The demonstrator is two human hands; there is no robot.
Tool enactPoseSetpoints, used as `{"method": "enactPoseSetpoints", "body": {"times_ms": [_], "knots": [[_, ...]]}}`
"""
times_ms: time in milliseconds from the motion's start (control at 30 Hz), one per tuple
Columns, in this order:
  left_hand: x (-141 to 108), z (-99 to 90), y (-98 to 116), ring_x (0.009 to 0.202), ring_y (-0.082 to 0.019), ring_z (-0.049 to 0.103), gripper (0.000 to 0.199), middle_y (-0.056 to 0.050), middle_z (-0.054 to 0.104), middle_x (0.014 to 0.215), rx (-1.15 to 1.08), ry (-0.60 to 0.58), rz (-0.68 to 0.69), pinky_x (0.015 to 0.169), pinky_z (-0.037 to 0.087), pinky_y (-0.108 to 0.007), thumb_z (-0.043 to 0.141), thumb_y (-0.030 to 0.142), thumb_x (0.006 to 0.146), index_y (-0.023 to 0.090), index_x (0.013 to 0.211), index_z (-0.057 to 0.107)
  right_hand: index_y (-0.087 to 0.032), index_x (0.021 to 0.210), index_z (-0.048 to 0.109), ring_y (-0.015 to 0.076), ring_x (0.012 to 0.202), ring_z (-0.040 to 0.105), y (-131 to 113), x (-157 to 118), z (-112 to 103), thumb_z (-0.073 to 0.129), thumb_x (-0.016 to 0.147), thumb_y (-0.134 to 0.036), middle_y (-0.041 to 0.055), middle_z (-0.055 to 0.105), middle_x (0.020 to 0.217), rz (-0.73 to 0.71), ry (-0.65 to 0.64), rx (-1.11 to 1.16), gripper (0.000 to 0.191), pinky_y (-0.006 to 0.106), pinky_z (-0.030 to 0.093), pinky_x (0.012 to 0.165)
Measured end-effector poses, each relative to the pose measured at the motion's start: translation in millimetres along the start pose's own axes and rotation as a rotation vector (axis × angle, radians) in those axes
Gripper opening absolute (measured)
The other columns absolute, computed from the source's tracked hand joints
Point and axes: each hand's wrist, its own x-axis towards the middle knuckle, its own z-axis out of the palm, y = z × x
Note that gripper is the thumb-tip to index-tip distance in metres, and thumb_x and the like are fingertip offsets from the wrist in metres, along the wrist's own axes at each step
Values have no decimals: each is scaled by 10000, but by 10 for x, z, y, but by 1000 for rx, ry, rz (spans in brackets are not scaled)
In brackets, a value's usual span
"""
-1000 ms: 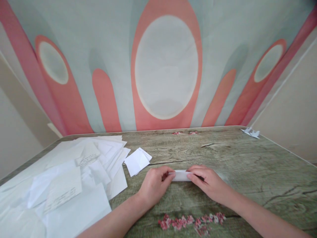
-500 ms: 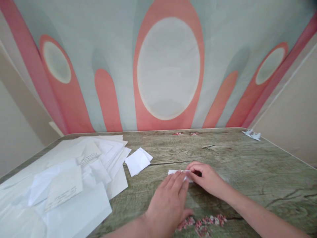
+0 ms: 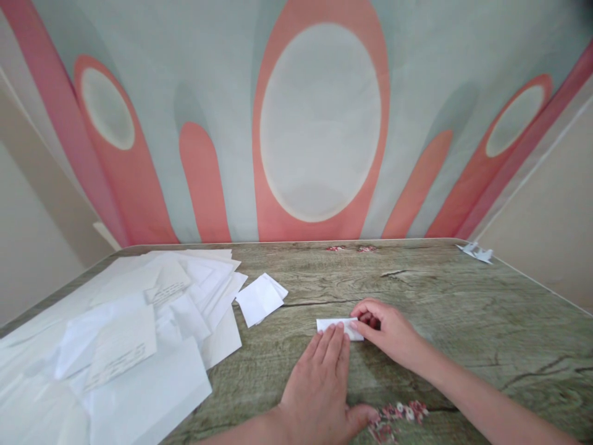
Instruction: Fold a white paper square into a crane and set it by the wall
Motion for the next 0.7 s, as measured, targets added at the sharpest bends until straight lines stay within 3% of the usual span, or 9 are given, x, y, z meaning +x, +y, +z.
{"method": "enactPoseSetpoints", "body": {"times_ms": [333, 700], "knots": [[0, 45, -22, 1351, -291, 113, 850, -179, 155, 1458, 0, 10, 9, 1107, 137, -417, 164, 671, 827, 36, 1390, 219, -192, 855, 653, 138, 681, 546, -23, -17, -21, 511, 838, -292, 47, 579, 865, -83, -30, -27, 174, 266, 446, 614], [0, 64, -36, 1352, -288, 116, 863, -167, 158, 1462, 37, 34, 15, 1104, 146, -418, 218, 686, 811, 52, 1397, 204, -188, 824, 650, 140, 678, 541, 23, -10, -65, 521, 826, -297, 51, 573, 866, -50, -9, -26, 168, 272, 447, 604]]}}
